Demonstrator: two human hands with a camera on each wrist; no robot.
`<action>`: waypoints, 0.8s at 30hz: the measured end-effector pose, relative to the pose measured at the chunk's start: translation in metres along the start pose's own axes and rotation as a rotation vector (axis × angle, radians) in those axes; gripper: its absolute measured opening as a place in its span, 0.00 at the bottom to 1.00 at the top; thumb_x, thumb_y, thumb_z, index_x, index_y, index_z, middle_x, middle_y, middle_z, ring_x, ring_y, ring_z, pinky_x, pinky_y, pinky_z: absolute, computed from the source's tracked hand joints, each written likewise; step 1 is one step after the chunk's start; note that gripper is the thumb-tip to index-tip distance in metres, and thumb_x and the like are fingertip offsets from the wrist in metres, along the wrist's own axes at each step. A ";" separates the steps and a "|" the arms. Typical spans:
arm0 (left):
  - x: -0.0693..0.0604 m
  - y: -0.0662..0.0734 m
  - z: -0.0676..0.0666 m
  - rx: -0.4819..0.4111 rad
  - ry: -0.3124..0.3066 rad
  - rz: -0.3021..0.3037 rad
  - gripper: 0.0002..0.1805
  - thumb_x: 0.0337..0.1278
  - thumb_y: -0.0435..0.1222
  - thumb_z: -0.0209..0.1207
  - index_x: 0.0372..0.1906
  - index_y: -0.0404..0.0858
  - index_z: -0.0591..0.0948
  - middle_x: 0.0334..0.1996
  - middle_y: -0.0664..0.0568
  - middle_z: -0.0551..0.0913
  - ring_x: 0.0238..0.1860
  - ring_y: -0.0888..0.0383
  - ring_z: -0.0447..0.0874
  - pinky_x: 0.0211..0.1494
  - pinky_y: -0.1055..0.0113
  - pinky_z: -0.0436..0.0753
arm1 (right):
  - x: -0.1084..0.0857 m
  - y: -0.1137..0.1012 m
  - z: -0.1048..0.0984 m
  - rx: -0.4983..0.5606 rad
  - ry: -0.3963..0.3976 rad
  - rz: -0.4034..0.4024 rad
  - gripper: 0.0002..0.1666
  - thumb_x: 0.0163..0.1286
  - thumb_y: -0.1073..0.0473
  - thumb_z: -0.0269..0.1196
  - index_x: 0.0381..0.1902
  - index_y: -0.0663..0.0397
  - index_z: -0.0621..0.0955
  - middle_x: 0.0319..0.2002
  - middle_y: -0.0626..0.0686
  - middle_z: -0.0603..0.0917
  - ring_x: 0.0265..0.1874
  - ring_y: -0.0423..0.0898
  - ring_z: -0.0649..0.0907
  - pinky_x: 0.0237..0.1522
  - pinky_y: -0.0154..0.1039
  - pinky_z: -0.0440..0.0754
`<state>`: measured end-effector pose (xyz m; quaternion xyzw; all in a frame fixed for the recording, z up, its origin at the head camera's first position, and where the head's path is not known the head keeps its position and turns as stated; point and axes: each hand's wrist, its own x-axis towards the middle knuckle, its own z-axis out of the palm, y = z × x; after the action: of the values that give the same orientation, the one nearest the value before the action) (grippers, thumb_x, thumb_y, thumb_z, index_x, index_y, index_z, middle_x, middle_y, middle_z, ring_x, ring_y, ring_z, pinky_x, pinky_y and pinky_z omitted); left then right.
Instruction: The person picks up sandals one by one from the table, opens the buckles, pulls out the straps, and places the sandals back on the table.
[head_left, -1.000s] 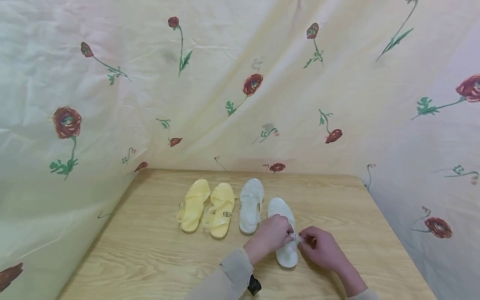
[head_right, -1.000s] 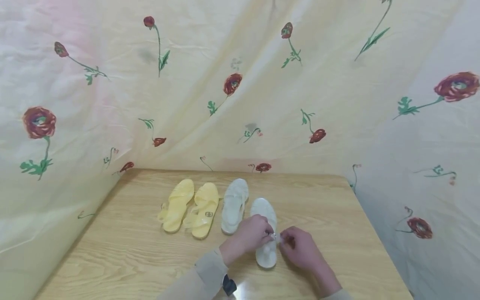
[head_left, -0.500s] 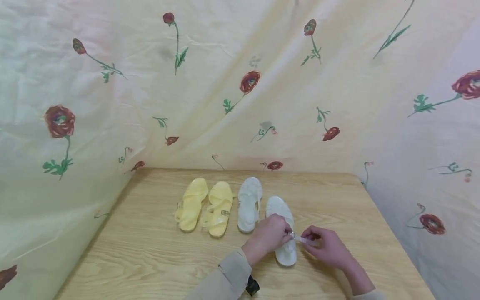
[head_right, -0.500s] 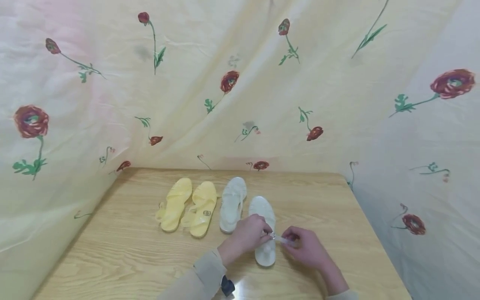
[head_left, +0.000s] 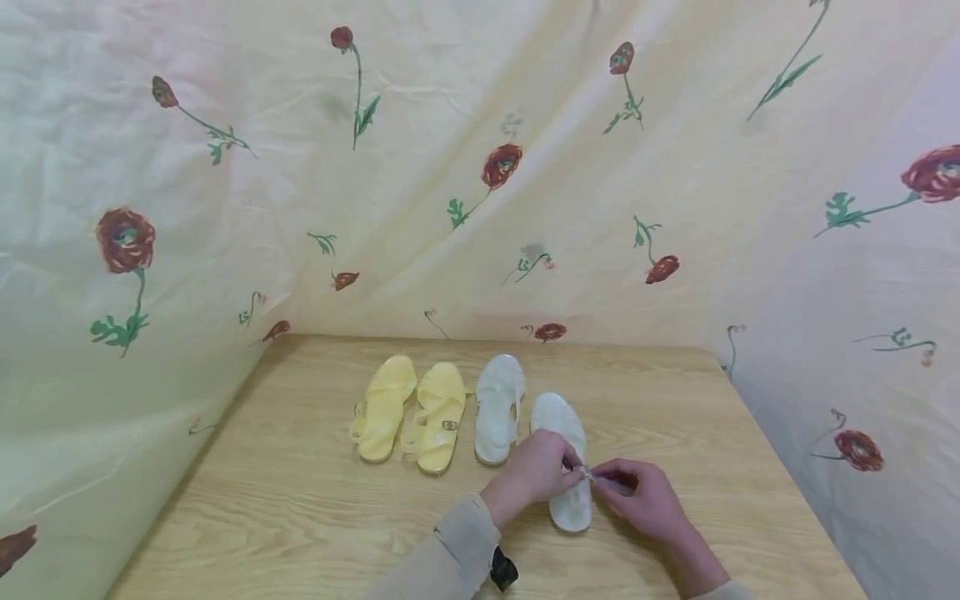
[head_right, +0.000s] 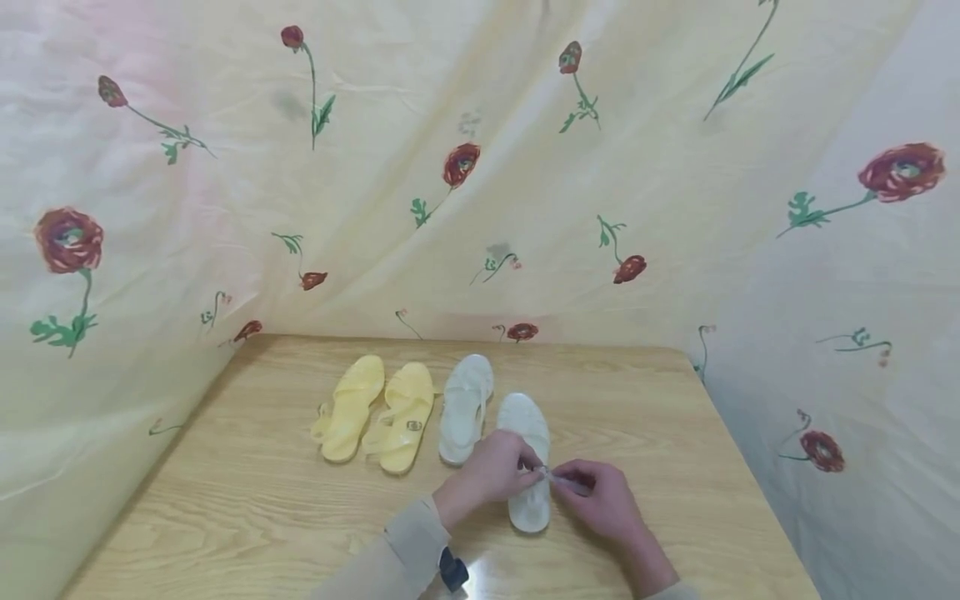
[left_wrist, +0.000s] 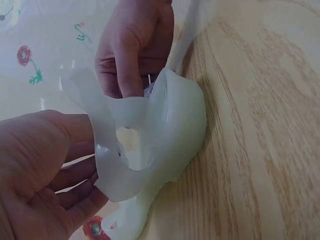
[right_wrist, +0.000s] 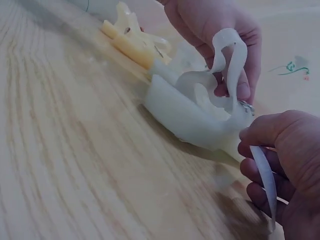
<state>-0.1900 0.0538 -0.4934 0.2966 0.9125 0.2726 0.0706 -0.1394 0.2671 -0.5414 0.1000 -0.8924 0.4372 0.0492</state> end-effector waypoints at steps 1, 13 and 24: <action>0.000 -0.001 0.000 -0.022 0.002 0.003 0.04 0.65 0.41 0.72 0.39 0.48 0.95 0.32 0.64 0.93 0.32 0.75 0.80 0.36 0.82 0.76 | 0.000 0.000 0.001 0.015 -0.002 0.005 0.07 0.67 0.63 0.75 0.42 0.47 0.91 0.41 0.48 0.94 0.42 0.33 0.88 0.46 0.26 0.86; 0.000 -0.008 -0.003 -0.296 -0.002 -0.049 0.03 0.62 0.38 0.74 0.37 0.44 0.94 0.30 0.59 0.94 0.26 0.77 0.82 0.34 0.82 0.79 | 0.001 0.000 0.006 0.116 0.017 0.007 0.07 0.68 0.66 0.74 0.43 0.55 0.90 0.41 0.55 0.93 0.42 0.39 0.90 0.45 0.24 0.86; 0.004 -0.004 -0.003 0.003 -0.043 0.116 0.06 0.70 0.38 0.68 0.41 0.42 0.94 0.33 0.58 0.94 0.27 0.75 0.79 0.33 0.84 0.75 | 0.006 -0.004 0.002 0.116 -0.045 0.041 0.08 0.69 0.61 0.74 0.45 0.55 0.89 0.42 0.52 0.93 0.42 0.31 0.87 0.46 0.27 0.86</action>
<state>-0.1966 0.0522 -0.4928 0.3551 0.8924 0.2685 0.0735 -0.1442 0.2623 -0.5387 0.0940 -0.8682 0.4869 0.0142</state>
